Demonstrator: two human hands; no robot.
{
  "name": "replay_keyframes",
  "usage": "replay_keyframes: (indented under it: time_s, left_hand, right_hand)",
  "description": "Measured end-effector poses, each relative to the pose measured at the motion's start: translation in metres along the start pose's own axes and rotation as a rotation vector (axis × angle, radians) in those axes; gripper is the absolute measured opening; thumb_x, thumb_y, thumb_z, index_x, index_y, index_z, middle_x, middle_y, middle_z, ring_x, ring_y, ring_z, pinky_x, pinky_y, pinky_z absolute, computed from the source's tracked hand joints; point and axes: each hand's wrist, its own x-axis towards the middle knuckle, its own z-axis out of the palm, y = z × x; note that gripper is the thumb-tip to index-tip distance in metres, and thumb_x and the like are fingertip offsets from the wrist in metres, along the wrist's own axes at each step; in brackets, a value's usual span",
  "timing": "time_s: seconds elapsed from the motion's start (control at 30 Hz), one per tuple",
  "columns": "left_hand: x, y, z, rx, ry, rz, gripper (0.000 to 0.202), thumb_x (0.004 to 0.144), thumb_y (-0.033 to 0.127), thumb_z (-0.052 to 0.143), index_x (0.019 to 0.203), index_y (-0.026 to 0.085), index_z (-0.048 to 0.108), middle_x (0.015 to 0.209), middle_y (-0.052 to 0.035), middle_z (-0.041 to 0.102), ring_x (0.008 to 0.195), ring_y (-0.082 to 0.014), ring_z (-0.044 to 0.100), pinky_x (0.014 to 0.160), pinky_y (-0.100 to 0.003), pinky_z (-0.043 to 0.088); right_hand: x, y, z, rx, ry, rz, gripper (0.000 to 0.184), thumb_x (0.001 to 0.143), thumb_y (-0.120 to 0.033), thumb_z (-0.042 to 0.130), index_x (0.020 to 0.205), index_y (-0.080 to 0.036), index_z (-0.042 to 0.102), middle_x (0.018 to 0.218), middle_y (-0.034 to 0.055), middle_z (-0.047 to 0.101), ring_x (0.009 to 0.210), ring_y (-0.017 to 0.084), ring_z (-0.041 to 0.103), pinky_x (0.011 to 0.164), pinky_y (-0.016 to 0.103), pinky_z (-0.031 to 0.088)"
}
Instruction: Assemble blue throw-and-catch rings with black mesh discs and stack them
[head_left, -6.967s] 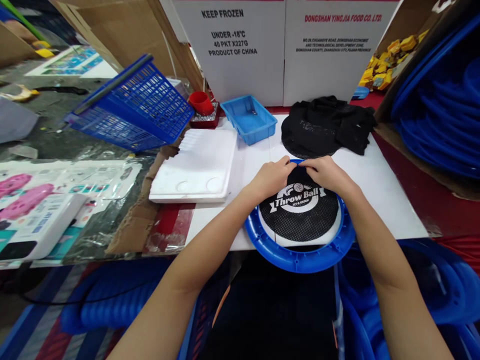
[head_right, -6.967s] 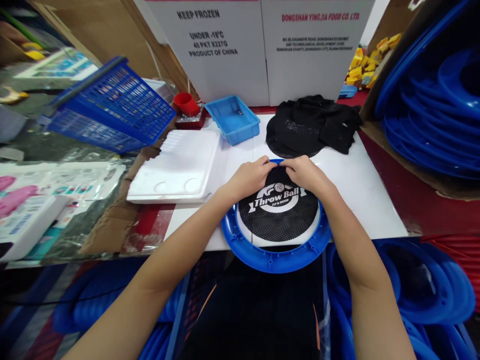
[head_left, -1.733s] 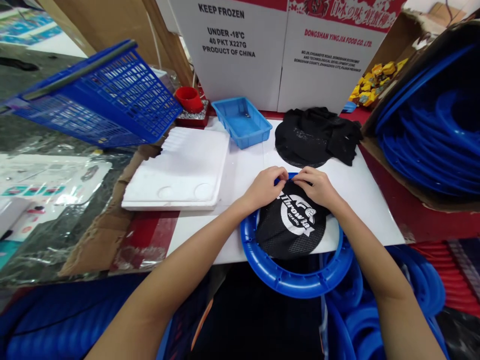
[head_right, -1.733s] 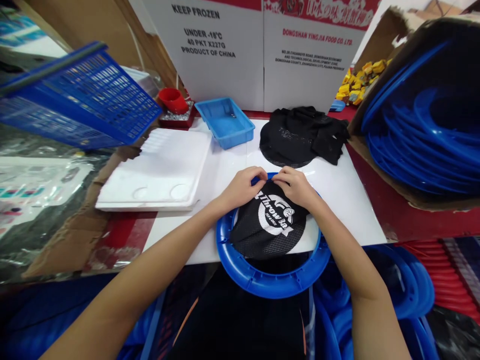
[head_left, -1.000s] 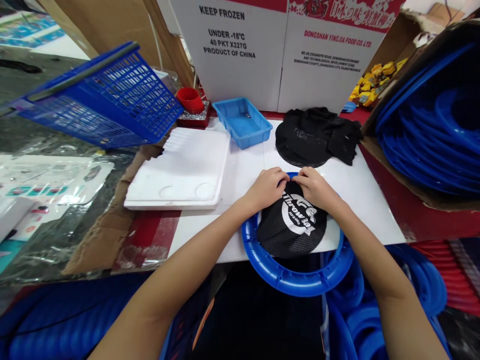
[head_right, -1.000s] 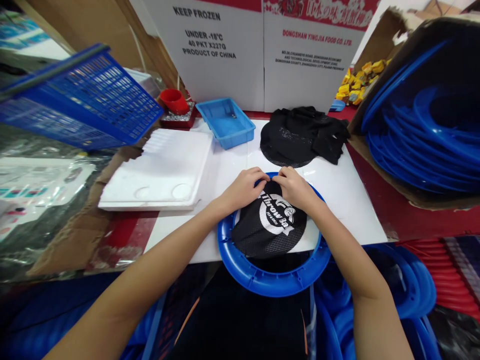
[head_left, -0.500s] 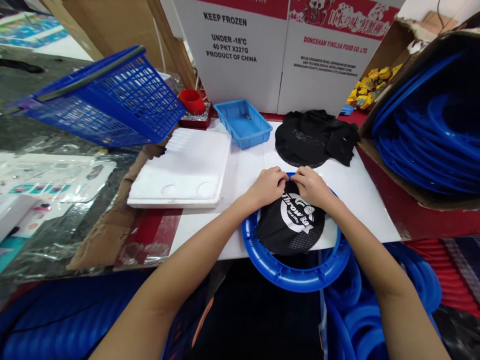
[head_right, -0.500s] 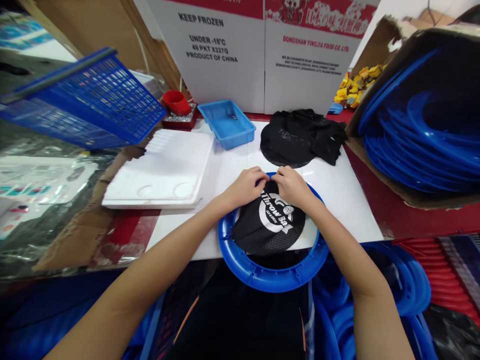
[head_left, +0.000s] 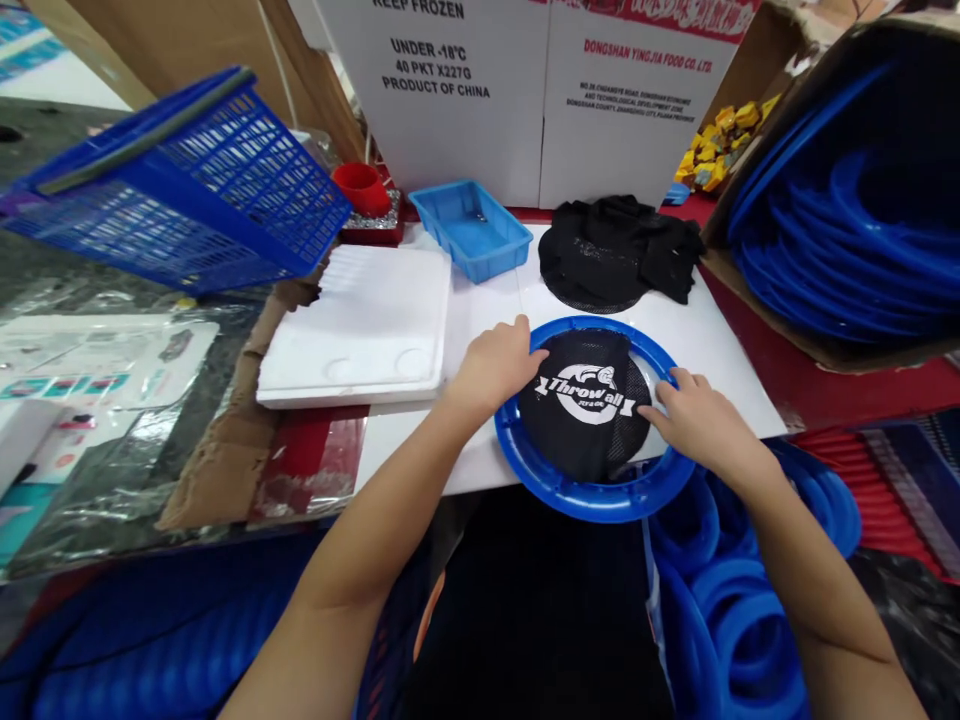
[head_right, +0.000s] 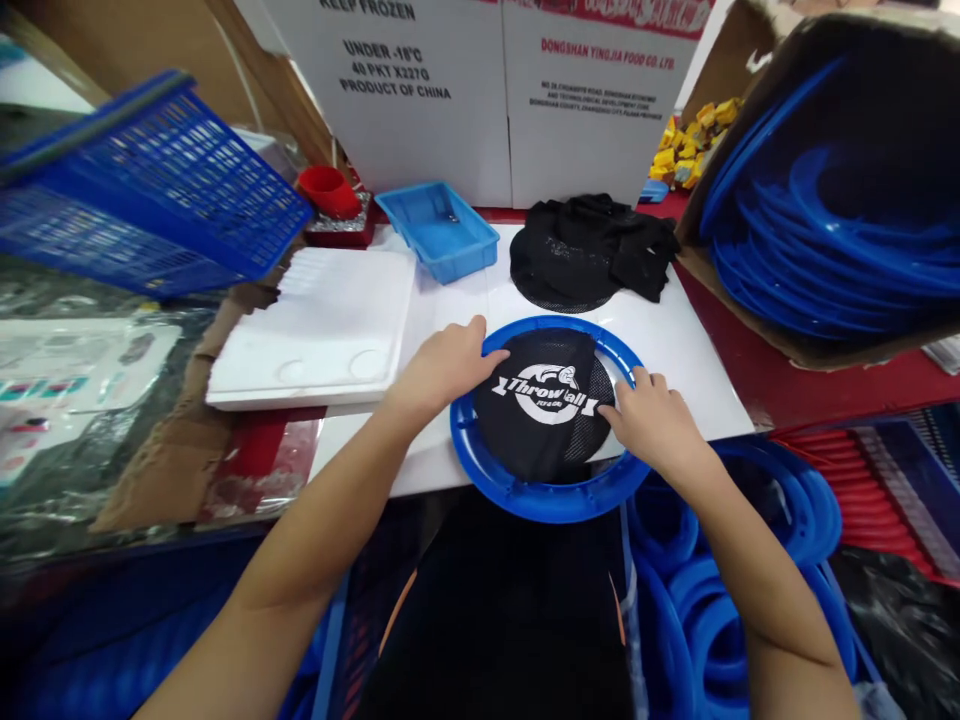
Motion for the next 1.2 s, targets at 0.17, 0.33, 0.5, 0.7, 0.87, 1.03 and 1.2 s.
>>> replay_keyframes:
  time_s: [0.17, 0.33, 0.5, 0.7, 0.87, 1.03, 1.2]
  left_hand:
    - [0.008, -0.014, -0.007, -0.117, 0.131, 0.107, 0.032, 0.103, 0.049, 0.062, 0.104, 0.017, 0.071, 0.093, -0.0147, 0.072, 0.092, -0.0331, 0.072, 0.083, -0.044, 0.055]
    - [0.019, -0.013, -0.002, -0.314, 0.254, 0.580, 0.022, 0.101, 0.038, 0.064, 0.098, 0.019, 0.073, 0.105, -0.0103, 0.072, 0.103, -0.0270, 0.069, 0.099, -0.043, 0.053]
    - [0.016, -0.008, 0.005, -0.461, 0.152, 0.826, 0.022, 0.097, 0.042, 0.071, 0.099, 0.020, 0.078, 0.135, -0.0111, 0.069, 0.129, -0.0286, 0.064, 0.116, -0.046, 0.048]
    - [0.020, -0.009, 0.014, -0.326, -0.068, 0.805, 0.028, 0.094, 0.049, 0.073, 0.100, 0.023, 0.082, 0.127, -0.0082, 0.076, 0.119, -0.0276, 0.070, 0.111, -0.045, 0.049]
    - [0.019, -0.014, 0.006, -0.307, -0.034, 0.748, 0.031, 0.096, 0.049, 0.070, 0.089, 0.022, 0.083, 0.082, -0.0038, 0.078, 0.077, -0.0195, 0.069, 0.083, -0.034, 0.051]
    - [0.015, -0.008, 0.008, -0.220, 0.070, 0.754, 0.031, 0.097, 0.049, 0.069, 0.088, 0.022, 0.082, 0.083, -0.0049, 0.077, 0.080, -0.0217, 0.069, 0.084, -0.036, 0.051]
    - [0.018, 0.004, 0.027, -0.198, 0.017, 0.868, 0.032, 0.095, 0.047, 0.073, 0.113, 0.022, 0.082, 0.140, -0.0137, 0.070, 0.132, -0.0341, 0.062, 0.116, -0.050, 0.045]
  right_hand:
    - [0.015, -0.006, 0.008, 0.081, -0.024, 0.018, 0.025, 0.108, -0.033, 0.059, 0.118, -0.014, 0.071, 0.137, 0.0248, 0.059, 0.119, 0.042, 0.063, 0.089, 0.050, 0.056]
    - [0.048, 0.012, 0.016, 0.238, 0.054, -0.160, 0.013, 0.101, -0.018, 0.059, 0.103, -0.015, 0.072, 0.132, 0.0216, 0.062, 0.112, 0.037, 0.067, 0.089, 0.047, 0.057]
    - [0.088, 0.025, 0.024, 0.534, 0.144, -0.487, 0.011, 0.096, -0.017, 0.062, 0.098, -0.020, 0.072, 0.145, 0.0152, 0.065, 0.131, 0.035, 0.064, 0.112, 0.052, 0.052]
    - [0.101, 0.032, 0.027, 0.655, 0.194, -0.606, 0.015, 0.098, -0.026, 0.062, 0.103, -0.023, 0.076, 0.155, 0.0097, 0.064, 0.140, 0.034, 0.061, 0.119, 0.058, 0.048]
    - [0.077, 0.011, 0.020, 0.454, 0.230, -0.636, 0.017, 0.100, -0.024, 0.062, 0.101, -0.017, 0.077, 0.162, 0.0153, 0.056, 0.152, 0.040, 0.048, 0.127, 0.062, 0.040]
    - [0.059, -0.011, 0.033, 0.430, 0.214, -0.494, 0.028, 0.101, -0.037, 0.071, 0.117, -0.014, 0.073, 0.163, 0.0228, 0.050, 0.157, 0.046, 0.040, 0.129, 0.069, 0.036]
    - [0.062, -0.014, 0.048, 0.551, 0.207, -0.565, 0.013, 0.100, -0.033, 0.071, 0.106, -0.022, 0.075, 0.162, 0.0137, 0.054, 0.164, 0.043, 0.029, 0.131, 0.072, 0.028]
